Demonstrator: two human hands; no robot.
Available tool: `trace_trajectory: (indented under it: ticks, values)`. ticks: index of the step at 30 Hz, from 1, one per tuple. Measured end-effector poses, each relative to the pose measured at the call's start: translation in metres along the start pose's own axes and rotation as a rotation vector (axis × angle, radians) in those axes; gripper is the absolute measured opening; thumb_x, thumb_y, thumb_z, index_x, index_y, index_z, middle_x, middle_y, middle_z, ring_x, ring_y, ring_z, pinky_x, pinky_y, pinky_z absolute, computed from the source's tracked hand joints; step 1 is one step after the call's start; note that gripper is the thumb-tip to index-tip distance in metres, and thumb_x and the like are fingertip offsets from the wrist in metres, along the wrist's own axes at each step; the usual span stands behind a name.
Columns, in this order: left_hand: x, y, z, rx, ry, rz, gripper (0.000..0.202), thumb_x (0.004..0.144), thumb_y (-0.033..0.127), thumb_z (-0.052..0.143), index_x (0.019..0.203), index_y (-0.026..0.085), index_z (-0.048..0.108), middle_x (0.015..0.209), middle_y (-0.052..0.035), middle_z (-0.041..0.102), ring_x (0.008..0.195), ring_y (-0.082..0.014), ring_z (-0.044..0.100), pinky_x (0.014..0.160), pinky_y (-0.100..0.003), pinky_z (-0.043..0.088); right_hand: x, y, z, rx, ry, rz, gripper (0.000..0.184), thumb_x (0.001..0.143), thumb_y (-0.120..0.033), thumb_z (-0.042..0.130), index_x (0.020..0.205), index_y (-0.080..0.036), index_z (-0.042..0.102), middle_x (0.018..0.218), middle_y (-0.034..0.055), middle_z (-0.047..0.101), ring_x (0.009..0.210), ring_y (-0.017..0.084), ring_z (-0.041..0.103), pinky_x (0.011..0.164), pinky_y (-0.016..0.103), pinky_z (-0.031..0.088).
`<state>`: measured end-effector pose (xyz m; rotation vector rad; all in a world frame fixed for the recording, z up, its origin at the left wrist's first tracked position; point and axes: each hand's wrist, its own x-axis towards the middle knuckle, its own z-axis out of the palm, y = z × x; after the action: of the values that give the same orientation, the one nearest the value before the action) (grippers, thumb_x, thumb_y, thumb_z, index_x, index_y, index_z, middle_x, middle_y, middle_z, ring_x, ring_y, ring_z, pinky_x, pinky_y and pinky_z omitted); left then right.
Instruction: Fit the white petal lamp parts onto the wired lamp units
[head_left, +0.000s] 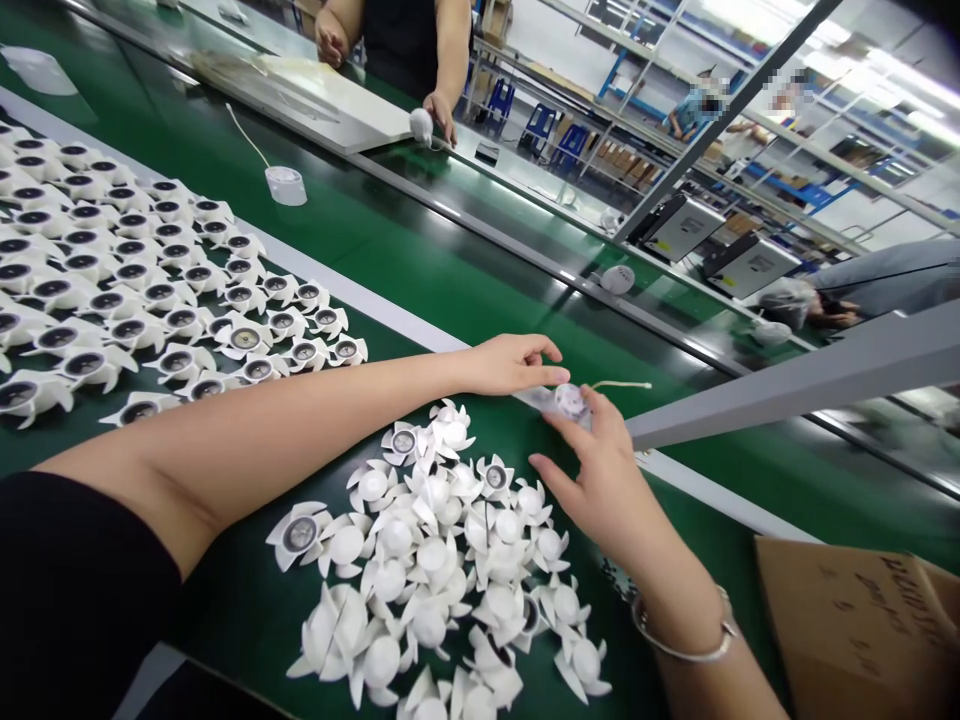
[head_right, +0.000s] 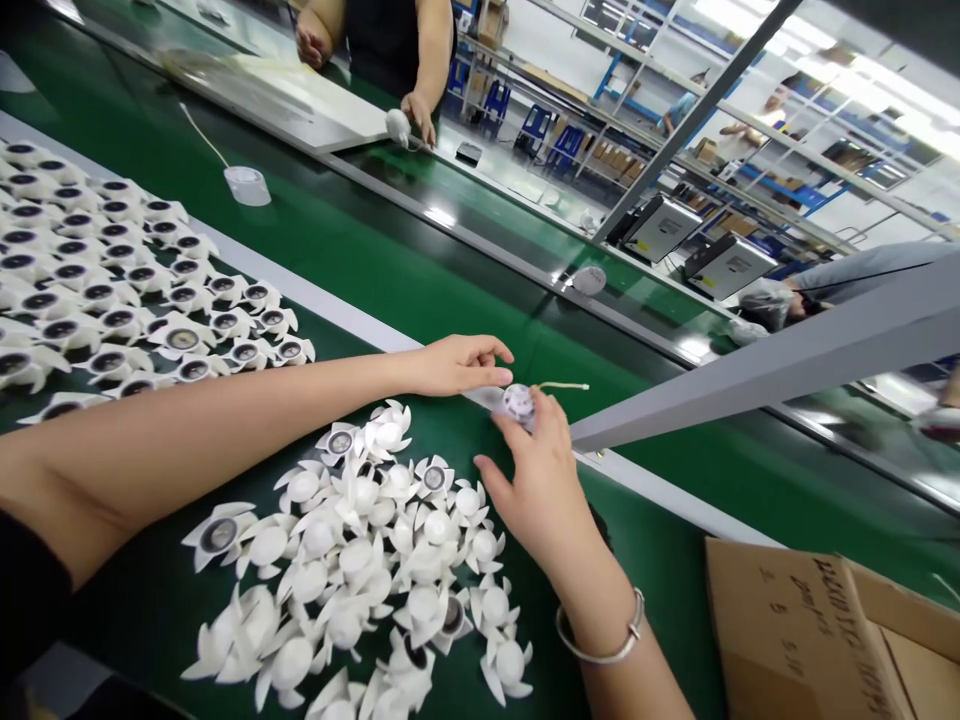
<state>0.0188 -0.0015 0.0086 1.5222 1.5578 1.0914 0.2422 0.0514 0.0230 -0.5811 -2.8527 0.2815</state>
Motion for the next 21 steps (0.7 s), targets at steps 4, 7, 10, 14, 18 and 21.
trace_trajectory:
  ticks: [4,7,10,14,18,21]
  values:
    - [0.000,0.003,-0.009,-0.033,-0.127,0.001,0.074,0.077,0.066,0.063,0.132,0.018,0.050,0.096,-0.0024,0.061,0.078,-0.0142,0.055,0.071,-0.027,0.043,0.003,0.018,-0.009,-0.022,0.111,0.105,0.059,0.088,-0.042,0.059,0.141,-0.020,0.050,0.161,0.0195,0.014,0.145,0.045,0.024,0.105,0.063,0.039]
    - [-0.006,0.014,-0.016,0.127,-0.450,0.105,0.086,0.060,0.059,0.080,0.134,0.025,0.053,0.102,-0.0004,0.063,0.082,-0.0155,0.056,0.074,-0.027,0.043,-0.001,0.025,-0.033,0.040,-0.030,0.185,0.041,0.088,-0.042,0.055,0.120,-0.018,0.065,0.131,0.0183,0.059,0.115,0.035,0.059,0.092,0.050,0.050]
    - [-0.013,0.029,-0.017,0.326,-0.572,0.139,0.095,0.046,0.057,0.087,0.133,0.030,0.059,0.106,-0.0011,0.066,0.090,-0.0204,0.059,0.076,-0.029,0.042,-0.009,0.032,-0.050,0.005,-0.345,0.276,0.021,0.082,-0.032,0.056,0.090,-0.022,0.072,0.091,0.0087,0.073,0.081,0.027,0.067,0.074,0.040,0.052]
    - [-0.015,0.034,-0.015,0.380,-0.580,0.125,0.092,0.048,0.058,0.086,0.132,0.030,0.061,0.109,-0.0016,0.067,0.093,-0.0215,0.060,0.074,-0.028,0.043,-0.020,0.038,-0.053,-0.013,-0.551,0.345,0.019,0.076,-0.022,0.053,0.068,-0.023,0.071,0.073,0.0040,0.071,0.064,0.021,0.062,0.059,0.033,0.044]
    - [-0.012,0.029,-0.013,0.394,-0.542,0.147,0.066,0.068,0.055,0.075,0.127,0.028,0.063,0.103,-0.0004,0.068,0.081,-0.0160,0.059,0.069,-0.026,0.041,-0.022,0.034,-0.052,-0.013,-0.601,0.358,0.021,0.075,-0.021,0.051,0.064,-0.023,0.069,0.068,0.0029,0.070,0.060,0.019,0.060,0.055,0.030,0.040]
    - [-0.013,0.028,-0.012,0.394,-0.519,0.149,0.059,0.073,0.053,0.071,0.125,0.025,0.065,0.100,-0.0003,0.069,0.074,-0.0139,0.057,0.065,-0.026,0.040,-0.020,0.029,-0.053,-0.070,-0.708,0.382,0.021,0.074,-0.019,0.050,0.060,-0.023,0.065,0.063,0.0019,0.067,0.056,0.017,0.055,0.052,0.030,0.037]
